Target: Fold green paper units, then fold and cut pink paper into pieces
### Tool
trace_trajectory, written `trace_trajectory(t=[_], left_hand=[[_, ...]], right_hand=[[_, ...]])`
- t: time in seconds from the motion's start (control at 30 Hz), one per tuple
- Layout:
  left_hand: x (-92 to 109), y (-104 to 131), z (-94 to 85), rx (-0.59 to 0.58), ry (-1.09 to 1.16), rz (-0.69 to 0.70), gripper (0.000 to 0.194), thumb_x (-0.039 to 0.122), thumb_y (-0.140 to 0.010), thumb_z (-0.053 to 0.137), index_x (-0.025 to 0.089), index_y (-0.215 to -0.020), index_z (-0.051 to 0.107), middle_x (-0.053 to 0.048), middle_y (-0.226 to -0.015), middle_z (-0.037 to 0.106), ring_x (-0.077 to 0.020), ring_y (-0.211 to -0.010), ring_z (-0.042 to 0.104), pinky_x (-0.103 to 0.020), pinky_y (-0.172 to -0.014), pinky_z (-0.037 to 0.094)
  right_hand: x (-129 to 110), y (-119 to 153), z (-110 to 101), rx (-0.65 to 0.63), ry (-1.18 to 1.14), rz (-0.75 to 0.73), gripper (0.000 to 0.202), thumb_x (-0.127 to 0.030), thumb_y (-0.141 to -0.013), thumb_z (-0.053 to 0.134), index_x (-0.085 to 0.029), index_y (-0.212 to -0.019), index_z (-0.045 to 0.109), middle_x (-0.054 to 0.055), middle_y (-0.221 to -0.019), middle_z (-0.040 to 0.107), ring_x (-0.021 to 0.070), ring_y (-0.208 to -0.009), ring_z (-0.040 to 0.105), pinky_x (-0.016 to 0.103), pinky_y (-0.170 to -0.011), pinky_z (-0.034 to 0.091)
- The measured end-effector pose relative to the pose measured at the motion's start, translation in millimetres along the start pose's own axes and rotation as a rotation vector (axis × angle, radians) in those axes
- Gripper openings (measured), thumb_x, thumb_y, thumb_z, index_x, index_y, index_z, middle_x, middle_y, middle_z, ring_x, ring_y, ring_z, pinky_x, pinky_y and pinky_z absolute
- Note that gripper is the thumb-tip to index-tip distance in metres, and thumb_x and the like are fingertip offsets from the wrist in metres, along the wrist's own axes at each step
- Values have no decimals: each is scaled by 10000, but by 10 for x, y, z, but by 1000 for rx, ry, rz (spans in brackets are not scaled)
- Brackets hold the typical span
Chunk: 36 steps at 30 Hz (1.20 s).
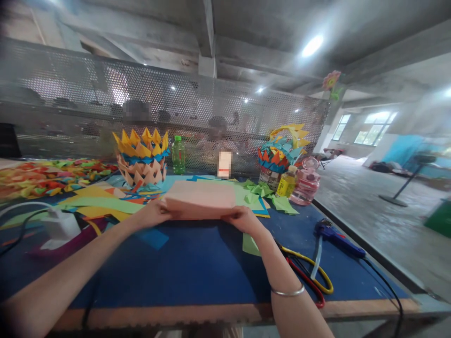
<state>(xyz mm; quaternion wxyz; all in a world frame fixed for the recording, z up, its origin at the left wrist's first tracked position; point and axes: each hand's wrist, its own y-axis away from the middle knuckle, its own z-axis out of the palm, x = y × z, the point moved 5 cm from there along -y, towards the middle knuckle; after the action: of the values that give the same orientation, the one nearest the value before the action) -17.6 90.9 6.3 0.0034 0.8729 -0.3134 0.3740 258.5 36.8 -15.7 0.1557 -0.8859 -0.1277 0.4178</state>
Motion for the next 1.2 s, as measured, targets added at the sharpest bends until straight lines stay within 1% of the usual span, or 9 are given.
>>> trace_trajectory(t=[0.03, 0.1, 0.13, 0.2, 0.37, 0.6, 0.83, 1.0, 1.2], left_hand=[[-26, -1, -15, 50, -43, -65, 415, 501, -686, 619, 202, -402, 573, 10, -411, 475, -134, -432, 427, -243, -474, 284], [-55, -3, -32, 122, -102, -164, 547, 546, -666, 605, 208, -317, 355, 40, -352, 262, -98, -387, 255, -267, -451, 172], [-57, -6, -28, 135, -110, -187, 565, 550, -662, 599, 212, -324, 298, 46, -362, 217, -93, -393, 218, -275, -455, 149], [-46, -15, -20, 161, -114, -207, 557, 539, -655, 599, 215, -344, 270, 48, -382, 205, -93, -405, 214, -277, -462, 149], [0, -27, -13, 232, -190, -223, 545, 502, -661, 620, 222, -349, 273, 36, -376, 265, -115, -402, 317, -273, -476, 188], [8, -31, 1, 252, -255, -238, 475, 441, -644, 673, 226, -371, 348, 14, -409, 393, -162, -455, 433, -274, -502, 228], [23, -39, 45, 133, -507, -296, 348, 431, -794, 557, 197, -537, 534, -58, -618, 620, -239, -671, 615, -279, -564, 327], [12, -38, 77, 108, -546, -311, 338, 443, -827, 525, 183, -624, 598, -81, -675, 658, -261, -724, 642, -298, -596, 367], [14, -27, 97, 100, -563, -297, 323, 442, -836, 506, 193, -655, 604, -66, -671, 653, -249, -740, 641, -296, -601, 375]], right_hand=[[20, -2, -12, 20, 12, 37, 329, -502, -683, 675, -220, -517, 649, -13, -477, 583, 153, -496, 502, 266, -502, 354], [56, -18, -23, 63, 47, 109, 431, -533, -717, 633, -218, -439, 537, -35, -404, 457, 122, -439, 403, 264, -471, 279], [69, -30, -22, 83, 67, 138, 456, -533, -736, 611, -221, -426, 487, -41, -398, 416, 115, -432, 371, 267, -470, 253], [77, -61, -5, 122, 109, 181, 458, -511, -764, 575, -230, -438, 421, -46, -418, 387, 117, -445, 357, 273, -480, 233], [46, -118, 63, 193, 240, 270, 398, -447, -799, 559, -239, -512, 378, -30, -493, 435, 138, -497, 396, 275, -507, 236], [0, -133, 148, 156, 457, 369, 267, -426, -859, 553, -225, -684, 546, 53, -693, 614, 203, -680, 563, 284, -568, 289], [-97, -117, 246, 42, 662, 404, 185, -355, -919, 483, -213, -960, 594, 112, -960, 692, 254, -887, 642, 302, -673, 379], [-128, -113, 283, -2, 749, 405, 222, -348, -944, 432, -196, -1012, 578, 117, -1001, 695, 257, -930, 650, 304, -699, 405], [-122, -116, 288, -23, 794, 396, 228, -354, -952, 416, -198, -1036, 559, 109, -1025, 698, 252, -965, 650, 299, -715, 412]])
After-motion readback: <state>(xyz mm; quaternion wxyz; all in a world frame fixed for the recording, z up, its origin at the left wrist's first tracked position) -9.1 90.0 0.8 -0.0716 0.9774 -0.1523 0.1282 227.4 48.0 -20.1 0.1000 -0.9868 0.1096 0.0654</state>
